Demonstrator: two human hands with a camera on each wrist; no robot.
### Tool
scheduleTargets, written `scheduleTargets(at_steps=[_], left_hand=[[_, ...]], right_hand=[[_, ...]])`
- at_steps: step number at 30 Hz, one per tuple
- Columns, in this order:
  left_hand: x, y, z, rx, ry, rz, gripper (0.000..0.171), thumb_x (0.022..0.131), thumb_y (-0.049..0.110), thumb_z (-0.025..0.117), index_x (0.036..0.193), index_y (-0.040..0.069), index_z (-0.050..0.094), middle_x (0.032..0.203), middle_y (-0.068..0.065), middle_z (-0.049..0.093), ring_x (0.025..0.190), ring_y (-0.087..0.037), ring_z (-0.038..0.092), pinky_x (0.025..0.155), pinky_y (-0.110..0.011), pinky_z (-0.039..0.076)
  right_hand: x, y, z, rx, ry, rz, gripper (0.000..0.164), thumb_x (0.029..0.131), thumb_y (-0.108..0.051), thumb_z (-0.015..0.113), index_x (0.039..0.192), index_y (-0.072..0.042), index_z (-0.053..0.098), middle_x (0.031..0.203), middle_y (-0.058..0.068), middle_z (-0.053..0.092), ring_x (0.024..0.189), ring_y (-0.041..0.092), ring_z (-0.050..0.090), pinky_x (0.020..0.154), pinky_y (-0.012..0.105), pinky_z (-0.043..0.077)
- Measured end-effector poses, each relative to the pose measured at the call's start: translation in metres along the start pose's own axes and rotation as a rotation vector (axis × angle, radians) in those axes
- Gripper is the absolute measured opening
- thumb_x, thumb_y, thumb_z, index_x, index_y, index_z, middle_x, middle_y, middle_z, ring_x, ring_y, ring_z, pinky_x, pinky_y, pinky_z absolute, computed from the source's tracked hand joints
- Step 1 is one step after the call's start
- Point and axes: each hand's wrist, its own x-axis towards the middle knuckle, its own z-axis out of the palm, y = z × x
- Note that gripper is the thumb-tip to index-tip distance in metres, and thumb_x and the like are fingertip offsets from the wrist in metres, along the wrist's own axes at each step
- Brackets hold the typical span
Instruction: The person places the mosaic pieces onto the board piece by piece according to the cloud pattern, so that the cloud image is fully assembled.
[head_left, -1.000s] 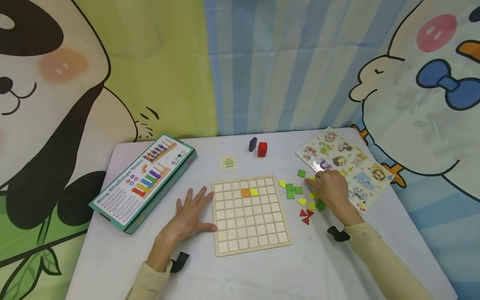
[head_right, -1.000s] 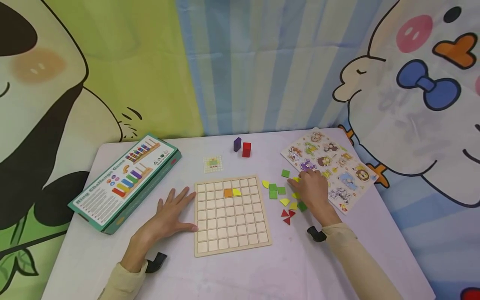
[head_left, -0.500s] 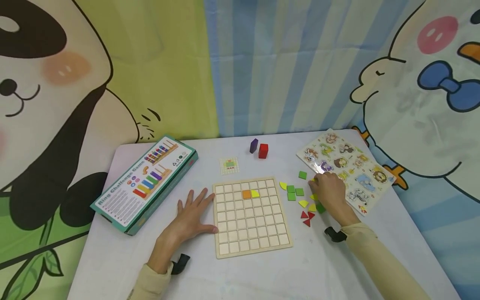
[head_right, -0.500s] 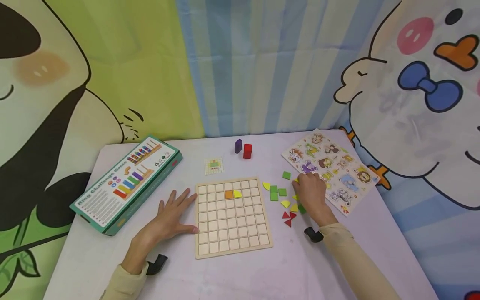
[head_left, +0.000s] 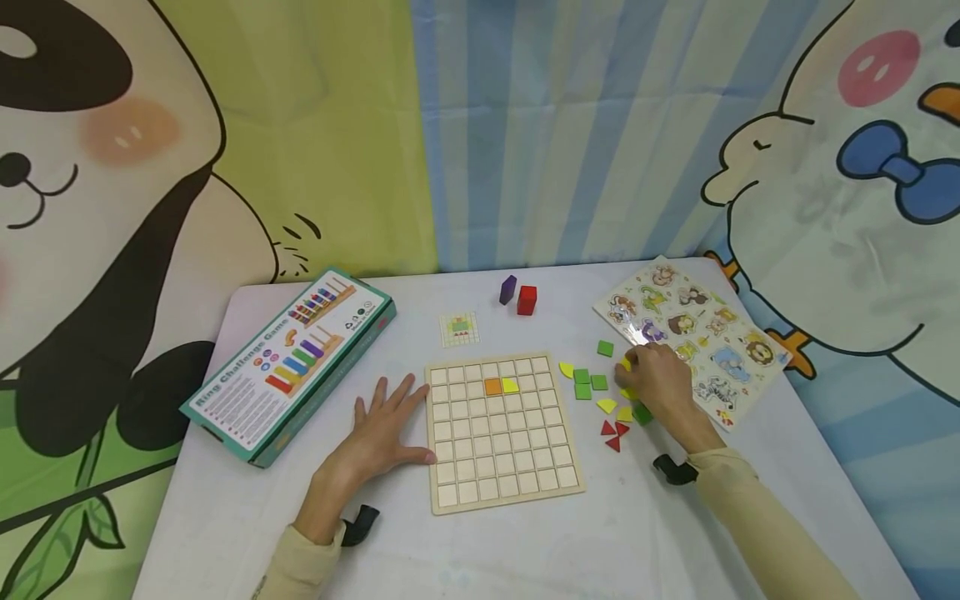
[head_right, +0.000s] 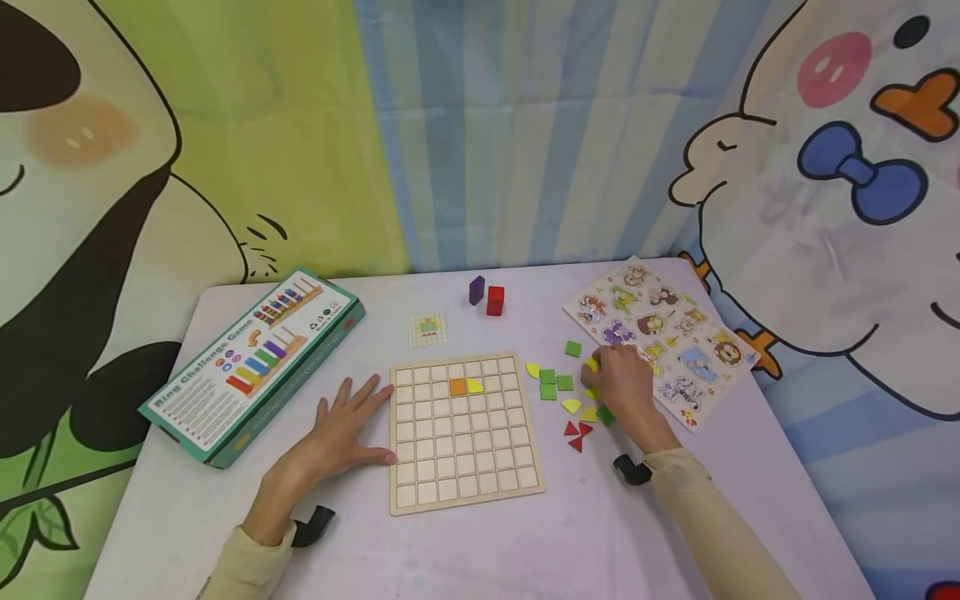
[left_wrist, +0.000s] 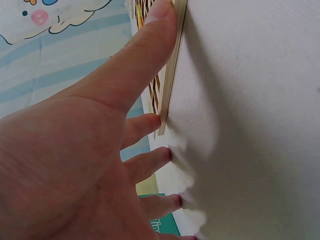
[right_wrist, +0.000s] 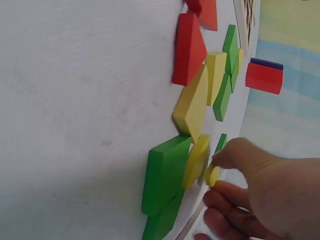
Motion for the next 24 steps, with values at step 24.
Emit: scheduleTargets(at_steps=[24], left_hand=[[-0.001, 0.001, -0.002, -0.012, -0.009, -0.008, 0.111, 0.07, 0.046, 0.09, 0.16, 0.018, 0.032, 0.171, -0.013, 0.013, 0.155, -0.051, -0.005, 0.113, -0.08, -0.004]], right_hand=[[-0.003, -0.099, 0.018, 0.111, -0.089, -0.606, 0.024, 0.083, -0.024, 0.084, 0.1, -0.009, 0.078, 0.097, 0.0, 0.073, 0.088, 0.013, 0.062, 0.073, 0.03, 0.057]])
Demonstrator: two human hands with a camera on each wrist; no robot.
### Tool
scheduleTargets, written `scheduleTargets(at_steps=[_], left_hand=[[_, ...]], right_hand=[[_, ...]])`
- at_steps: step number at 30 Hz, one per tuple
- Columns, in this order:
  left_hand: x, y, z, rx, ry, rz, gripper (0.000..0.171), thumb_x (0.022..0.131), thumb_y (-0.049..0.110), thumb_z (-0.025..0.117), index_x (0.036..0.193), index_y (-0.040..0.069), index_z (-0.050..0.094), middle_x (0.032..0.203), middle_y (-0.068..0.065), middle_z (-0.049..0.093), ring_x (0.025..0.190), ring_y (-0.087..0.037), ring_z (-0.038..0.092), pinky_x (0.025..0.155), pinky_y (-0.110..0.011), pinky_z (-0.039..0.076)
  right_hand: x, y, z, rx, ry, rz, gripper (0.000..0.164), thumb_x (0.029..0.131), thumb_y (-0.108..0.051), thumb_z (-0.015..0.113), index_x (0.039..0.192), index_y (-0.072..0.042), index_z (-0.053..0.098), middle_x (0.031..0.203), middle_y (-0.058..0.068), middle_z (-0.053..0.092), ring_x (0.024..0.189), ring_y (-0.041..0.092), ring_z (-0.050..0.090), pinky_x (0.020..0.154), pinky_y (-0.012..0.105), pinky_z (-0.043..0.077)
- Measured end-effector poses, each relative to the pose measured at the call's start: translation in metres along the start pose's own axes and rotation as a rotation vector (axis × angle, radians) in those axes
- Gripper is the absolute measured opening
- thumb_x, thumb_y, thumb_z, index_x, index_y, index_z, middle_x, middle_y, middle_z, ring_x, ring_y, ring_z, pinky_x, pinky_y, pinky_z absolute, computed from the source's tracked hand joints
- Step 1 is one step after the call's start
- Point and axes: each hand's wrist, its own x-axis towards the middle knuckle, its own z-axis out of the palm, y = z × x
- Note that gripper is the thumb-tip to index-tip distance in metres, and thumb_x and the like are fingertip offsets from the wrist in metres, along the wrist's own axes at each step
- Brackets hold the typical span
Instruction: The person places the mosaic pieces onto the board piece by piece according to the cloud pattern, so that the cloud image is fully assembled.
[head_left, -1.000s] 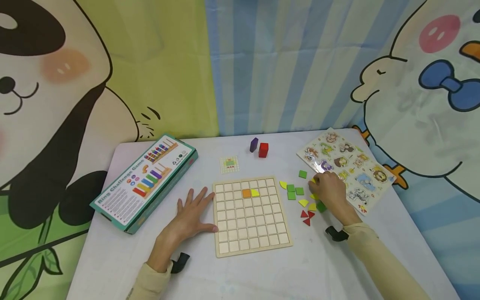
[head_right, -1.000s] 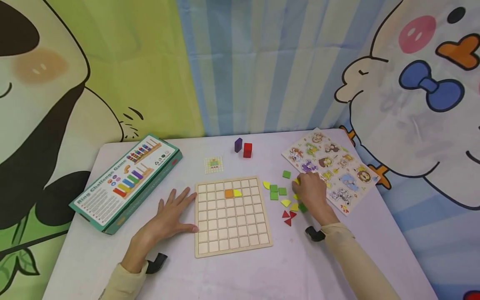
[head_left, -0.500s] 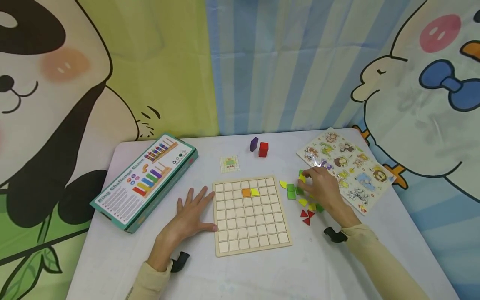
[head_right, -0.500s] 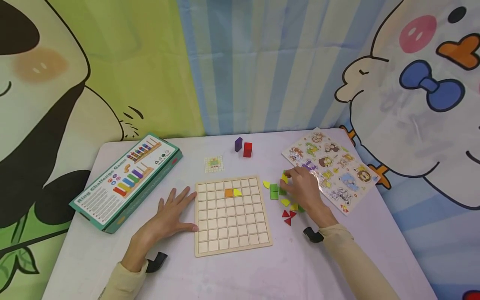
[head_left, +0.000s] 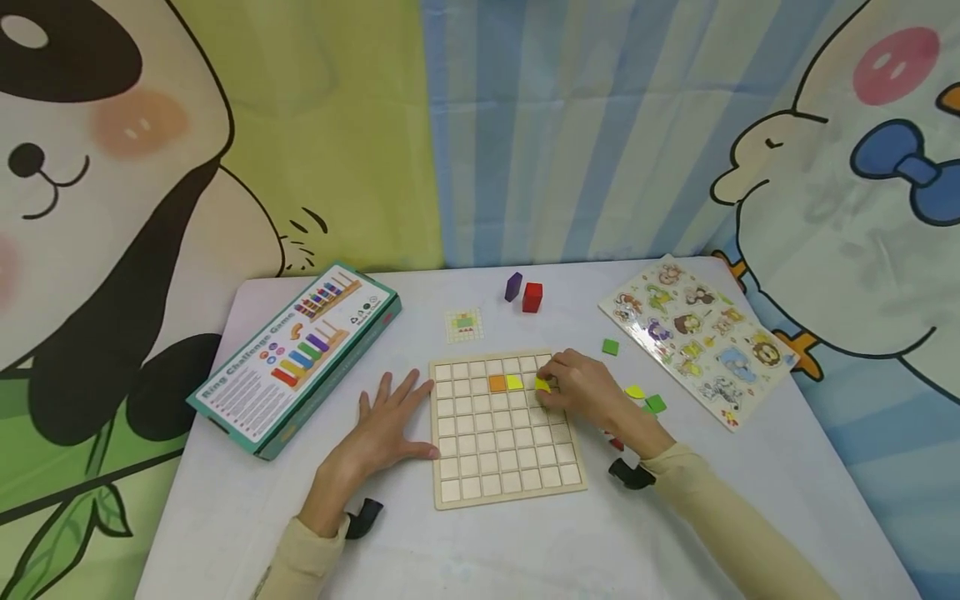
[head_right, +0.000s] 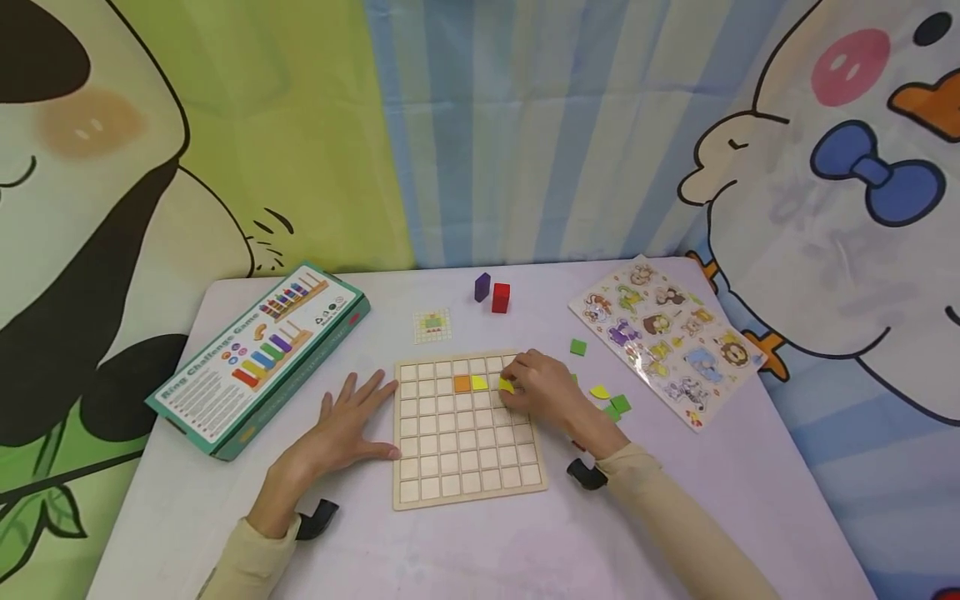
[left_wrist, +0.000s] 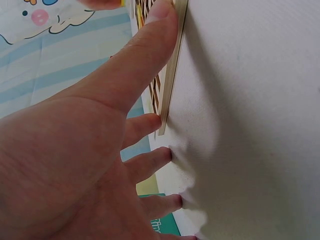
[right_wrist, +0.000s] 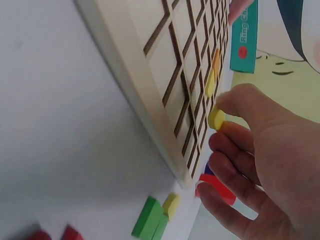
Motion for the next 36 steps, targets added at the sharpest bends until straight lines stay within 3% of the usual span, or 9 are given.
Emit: scheduleTargets(at_steps=[3, 11, 22, 24, 31, 36], left_hand=[[0.0003, 0.0015, -0.0002, 0.003, -0.005, -0.004, 0.112, 0.07, 0.046, 0.09, 0.161, 0.019, 0.031, 0.171, -0.013, 0.012, 0.155, -0.05, -0.006, 0.113, -0.08, -0.004], [0.0003, 0.0041, -0.0038, 0.009, 0.002, 0.004, 0.112, 0.069, 0.044, 0.09, 0.16, 0.016, 0.032, 0.171, -0.015, 0.013, 0.154, -0.052, -0.005, 0.113, -0.08, -0.004], [0.0011, 0.0021, -0.002, 0.012, 0.01, 0.007, 0.112, 0.069, 0.046, 0.09, 0.16, 0.018, 0.032, 0.171, -0.014, 0.014, 0.155, -0.051, -0.004, 0.112, -0.081, -0.003], [0.0011, 0.0023, -0.0023, 0.013, 0.008, 0.007, 0.112, 0.069, 0.047, 0.09, 0.16, 0.017, 0.032, 0.171, -0.014, 0.014, 0.155, -0.051, -0.004, 0.112, -0.081, -0.002], [0.0005, 0.0009, -0.0025, 0.022, 0.003, 0.011, 0.111, 0.071, 0.048, 0.088, 0.161, 0.018, 0.031, 0.171, -0.014, 0.014, 0.154, -0.052, -0.003, 0.112, -0.081, -0.002], [0.0014, 0.0013, -0.0025, 0.025, 0.0, 0.005, 0.111, 0.07, 0.048, 0.088, 0.161, 0.018, 0.031, 0.171, -0.014, 0.014, 0.155, -0.051, -0.004, 0.112, -0.081, -0.002]], right_hand=[[-0.0002, -0.0054, 0.0043, 0.023, -0.055, -0.014, 0.023, 0.084, -0.024, 0.084, 0.101, -0.01, 0.078, 0.096, 0.0, 0.072, 0.087, 0.013, 0.061, 0.073, 0.031, 0.056], [-0.0015, -0.0076, 0.0055, 0.036, -0.076, -0.074, 0.024, 0.084, -0.023, 0.084, 0.103, -0.008, 0.079, 0.096, 0.0, 0.072, 0.088, 0.014, 0.063, 0.074, 0.031, 0.056], [-0.0001, -0.0048, 0.0055, 0.117, -0.113, -0.053, 0.021, 0.085, -0.02, 0.082, 0.105, -0.012, 0.082, 0.095, -0.002, 0.072, 0.086, 0.01, 0.061, 0.072, 0.027, 0.054], [0.0001, -0.0047, 0.0067, 0.132, -0.112, -0.031, 0.021, 0.084, -0.02, 0.083, 0.104, -0.012, 0.082, 0.094, -0.002, 0.072, 0.086, 0.01, 0.061, 0.071, 0.025, 0.054], [0.005, -0.0077, 0.0063, 0.277, -0.152, 0.171, 0.018, 0.084, -0.018, 0.083, 0.101, -0.012, 0.082, 0.091, -0.006, 0.072, 0.082, 0.008, 0.062, 0.072, 0.026, 0.053], [0.0065, -0.0103, 0.0035, 0.262, -0.17, 0.172, 0.02, 0.085, -0.019, 0.083, 0.103, -0.011, 0.081, 0.094, -0.003, 0.072, 0.084, 0.009, 0.061, 0.074, 0.028, 0.053]])
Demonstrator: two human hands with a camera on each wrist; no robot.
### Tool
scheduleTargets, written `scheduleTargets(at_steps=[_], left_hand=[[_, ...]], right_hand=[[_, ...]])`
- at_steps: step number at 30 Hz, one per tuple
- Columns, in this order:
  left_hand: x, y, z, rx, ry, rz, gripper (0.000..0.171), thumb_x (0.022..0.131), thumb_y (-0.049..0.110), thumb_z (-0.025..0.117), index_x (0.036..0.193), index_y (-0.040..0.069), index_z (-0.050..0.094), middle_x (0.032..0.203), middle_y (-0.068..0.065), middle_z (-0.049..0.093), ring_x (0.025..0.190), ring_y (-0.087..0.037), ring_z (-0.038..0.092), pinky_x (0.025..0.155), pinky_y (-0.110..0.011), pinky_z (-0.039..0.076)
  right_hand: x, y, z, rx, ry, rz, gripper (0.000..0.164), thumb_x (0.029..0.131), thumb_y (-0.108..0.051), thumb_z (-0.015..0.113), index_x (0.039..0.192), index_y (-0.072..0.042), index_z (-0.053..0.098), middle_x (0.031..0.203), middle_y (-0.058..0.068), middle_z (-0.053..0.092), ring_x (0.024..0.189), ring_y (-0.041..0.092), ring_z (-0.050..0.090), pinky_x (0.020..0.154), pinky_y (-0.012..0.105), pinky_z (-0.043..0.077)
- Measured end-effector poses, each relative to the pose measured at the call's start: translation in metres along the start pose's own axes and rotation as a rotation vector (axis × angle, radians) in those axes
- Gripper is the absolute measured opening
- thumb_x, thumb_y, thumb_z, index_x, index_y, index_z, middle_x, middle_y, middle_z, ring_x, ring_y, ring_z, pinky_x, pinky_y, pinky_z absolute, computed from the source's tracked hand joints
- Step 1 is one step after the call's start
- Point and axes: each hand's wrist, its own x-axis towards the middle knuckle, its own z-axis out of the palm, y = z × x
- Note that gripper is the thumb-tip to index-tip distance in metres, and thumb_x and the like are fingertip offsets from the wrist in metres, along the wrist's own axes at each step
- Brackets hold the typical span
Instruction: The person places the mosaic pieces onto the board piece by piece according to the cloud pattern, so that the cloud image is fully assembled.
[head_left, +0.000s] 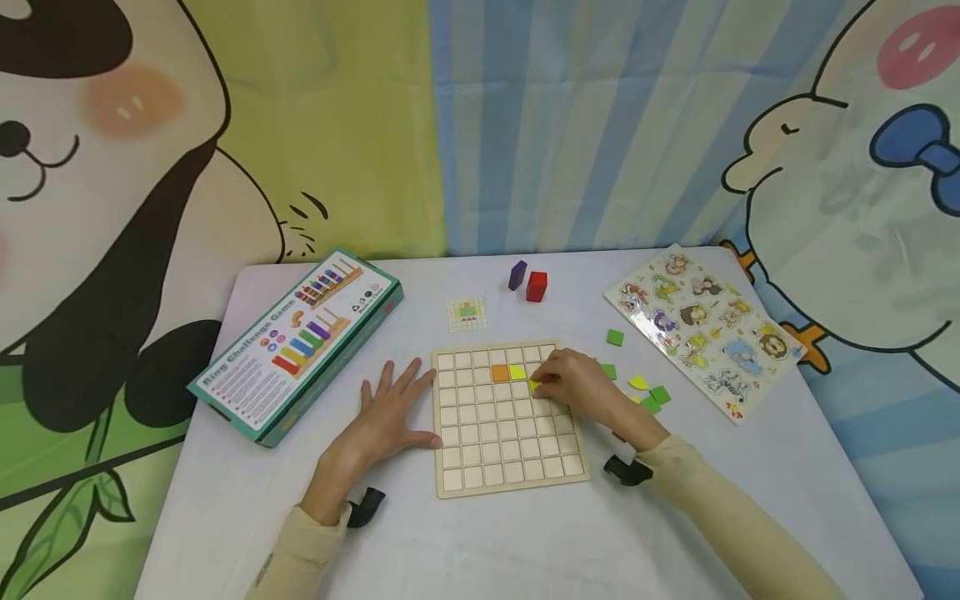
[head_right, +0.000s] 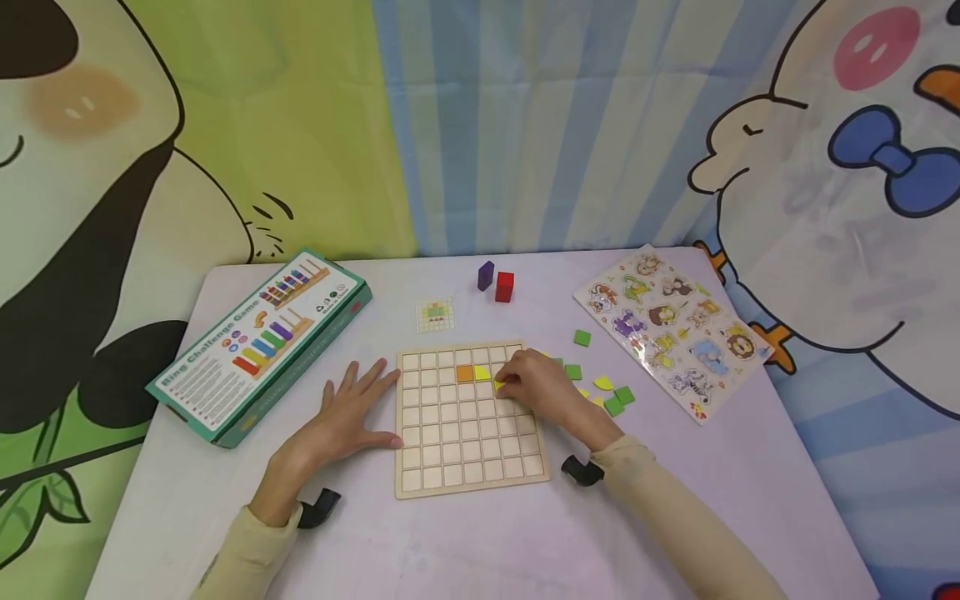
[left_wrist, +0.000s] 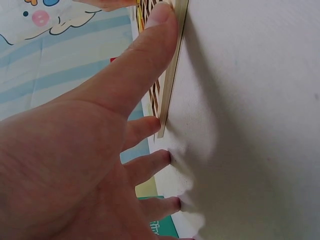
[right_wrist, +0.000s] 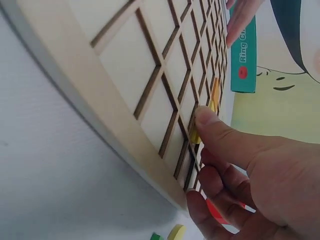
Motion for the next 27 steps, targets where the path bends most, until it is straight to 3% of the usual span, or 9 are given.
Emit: scheduleTargets(at_steps=[7, 27], left_hand=[[0.0, 0.003, -0.002, -0.009, 0.007, -0.001, 0.111, 0.07, 0.046, 0.089, 0.16, 0.016, 0.032, 0.171, -0.014, 0.013, 0.154, -0.052, -0.004, 0.112, -0.081, -0.003], [0.0, 0.002, -0.001, -0.011, 0.001, -0.002, 0.112, 0.071, 0.045, 0.089, 0.161, 0.017, 0.03, 0.171, -0.015, 0.011, 0.154, -0.052, -0.006, 0.112, -0.081, -0.004]], right_hand=[[-0.005, 0.003, 0.002, -0.044, 0.034, -0.037, 0.021, 0.086, -0.022, 0.081, 0.104, -0.011, 0.081, 0.097, -0.001, 0.072, 0.091, 0.012, 0.062, 0.077, 0.031, 0.055], [-0.011, 0.009, 0.0, -0.098, 0.069, -0.12, 0.024, 0.084, -0.023, 0.083, 0.105, -0.011, 0.08, 0.097, -0.002, 0.073, 0.089, 0.012, 0.061, 0.073, 0.027, 0.054]])
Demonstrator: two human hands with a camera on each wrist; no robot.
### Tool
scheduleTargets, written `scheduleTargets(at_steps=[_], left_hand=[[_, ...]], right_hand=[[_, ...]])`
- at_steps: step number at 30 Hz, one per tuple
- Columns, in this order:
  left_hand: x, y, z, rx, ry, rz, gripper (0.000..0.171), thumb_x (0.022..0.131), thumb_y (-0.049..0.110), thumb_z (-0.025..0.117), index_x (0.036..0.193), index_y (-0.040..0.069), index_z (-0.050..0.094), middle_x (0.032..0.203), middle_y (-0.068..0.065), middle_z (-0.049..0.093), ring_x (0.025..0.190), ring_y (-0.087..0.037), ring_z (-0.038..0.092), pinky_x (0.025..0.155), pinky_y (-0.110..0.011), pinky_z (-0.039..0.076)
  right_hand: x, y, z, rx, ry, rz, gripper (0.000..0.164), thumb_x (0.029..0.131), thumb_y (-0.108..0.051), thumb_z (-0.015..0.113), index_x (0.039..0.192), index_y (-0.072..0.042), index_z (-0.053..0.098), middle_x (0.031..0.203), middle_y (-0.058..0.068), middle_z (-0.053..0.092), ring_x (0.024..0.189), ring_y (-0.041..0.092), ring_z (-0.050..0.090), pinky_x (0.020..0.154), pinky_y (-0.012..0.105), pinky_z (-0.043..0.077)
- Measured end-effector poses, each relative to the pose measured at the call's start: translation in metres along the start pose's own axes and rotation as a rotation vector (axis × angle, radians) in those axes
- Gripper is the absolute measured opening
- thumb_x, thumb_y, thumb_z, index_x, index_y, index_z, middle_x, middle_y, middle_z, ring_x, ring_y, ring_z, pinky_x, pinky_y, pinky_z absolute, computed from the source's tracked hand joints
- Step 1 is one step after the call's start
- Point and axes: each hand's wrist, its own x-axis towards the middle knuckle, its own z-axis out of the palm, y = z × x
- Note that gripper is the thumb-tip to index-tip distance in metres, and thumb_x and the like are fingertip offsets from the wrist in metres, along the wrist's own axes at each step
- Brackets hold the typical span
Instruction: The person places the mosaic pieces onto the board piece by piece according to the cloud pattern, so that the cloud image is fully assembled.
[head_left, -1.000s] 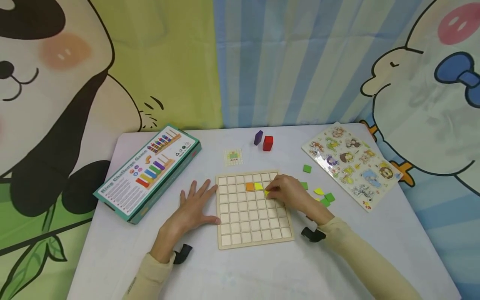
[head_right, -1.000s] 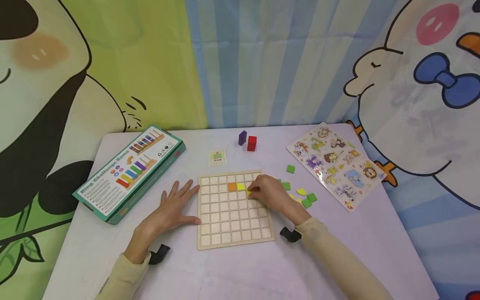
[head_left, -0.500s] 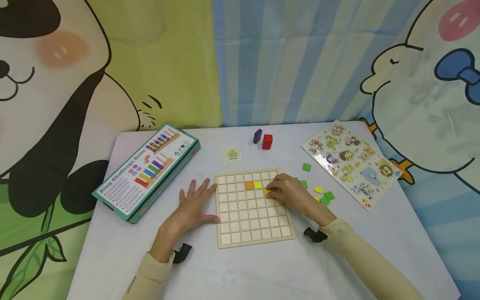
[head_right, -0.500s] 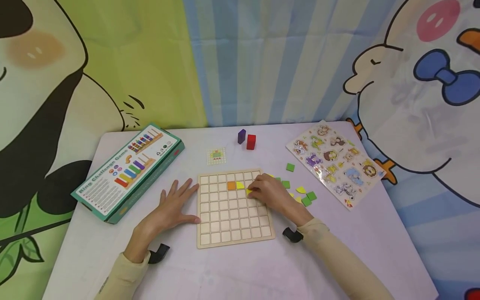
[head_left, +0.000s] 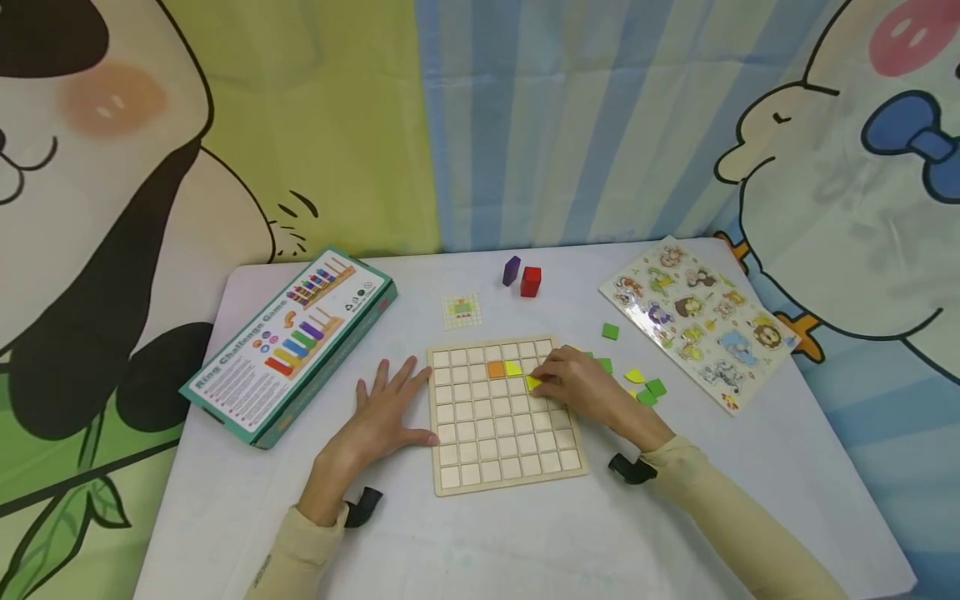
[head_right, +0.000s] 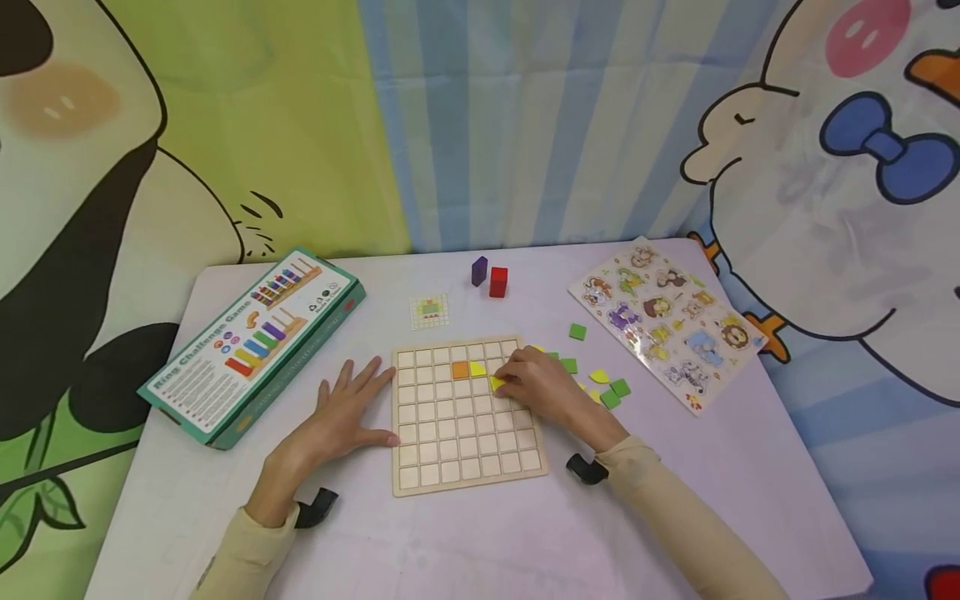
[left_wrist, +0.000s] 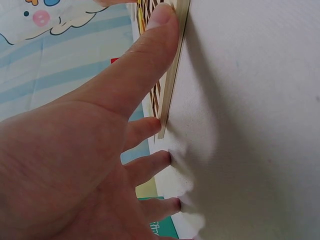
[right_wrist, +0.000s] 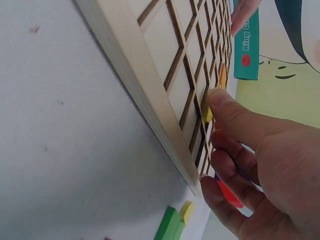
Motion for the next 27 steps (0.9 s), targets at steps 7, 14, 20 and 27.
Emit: scheduleTargets(at_steps=[7, 14, 20, 27], left_hand=[[0.0, 0.0, 0.001, -0.001, 0.002, 0.006, 0.111, 0.071, 0.045, 0.089, 0.161, 0.016, 0.03, 0.171, -0.015, 0.012, 0.154, -0.053, -0.005, 0.111, -0.081, -0.004], [-0.001, -0.001, 0.0, 0.012, 0.003, 0.01, 0.11, 0.072, 0.046, 0.089, 0.161, 0.016, 0.031, 0.171, -0.016, 0.013, 0.154, -0.054, -0.004, 0.111, -0.082, -0.002], [-0.001, -0.001, 0.001, 0.017, 0.007, 0.011, 0.109, 0.072, 0.046, 0.088, 0.16, 0.016, 0.031, 0.17, -0.016, 0.013, 0.153, -0.054, -0.004, 0.111, -0.082, -0.002], [0.001, -0.002, 0.003, 0.02, 0.007, 0.006, 0.11, 0.071, 0.046, 0.089, 0.16, 0.016, 0.031, 0.17, -0.017, 0.013, 0.153, -0.055, -0.004, 0.111, -0.082, -0.002]], right_hand=[[-0.016, 0.012, -0.023, -0.045, 0.053, 0.072, 0.022, 0.086, -0.02, 0.082, 0.106, -0.011, 0.08, 0.099, 0.0, 0.071, 0.09, 0.013, 0.061, 0.074, 0.032, 0.055], [-0.044, 0.038, -0.047, -0.116, 0.165, 0.211, 0.027, 0.082, -0.022, 0.086, 0.103, -0.006, 0.08, 0.095, 0.006, 0.073, 0.086, 0.021, 0.065, 0.068, 0.036, 0.054], [-0.071, 0.055, -0.056, -0.216, 0.202, 0.375, 0.033, 0.081, -0.03, 0.086, 0.098, -0.003, 0.08, 0.091, 0.012, 0.074, 0.083, 0.027, 0.064, 0.066, 0.041, 0.053], [-0.085, 0.063, -0.054, -0.24, 0.118, 0.493, 0.04, 0.08, -0.035, 0.086, 0.098, -0.001, 0.078, 0.088, 0.011, 0.072, 0.079, 0.025, 0.059, 0.066, 0.037, 0.049]])
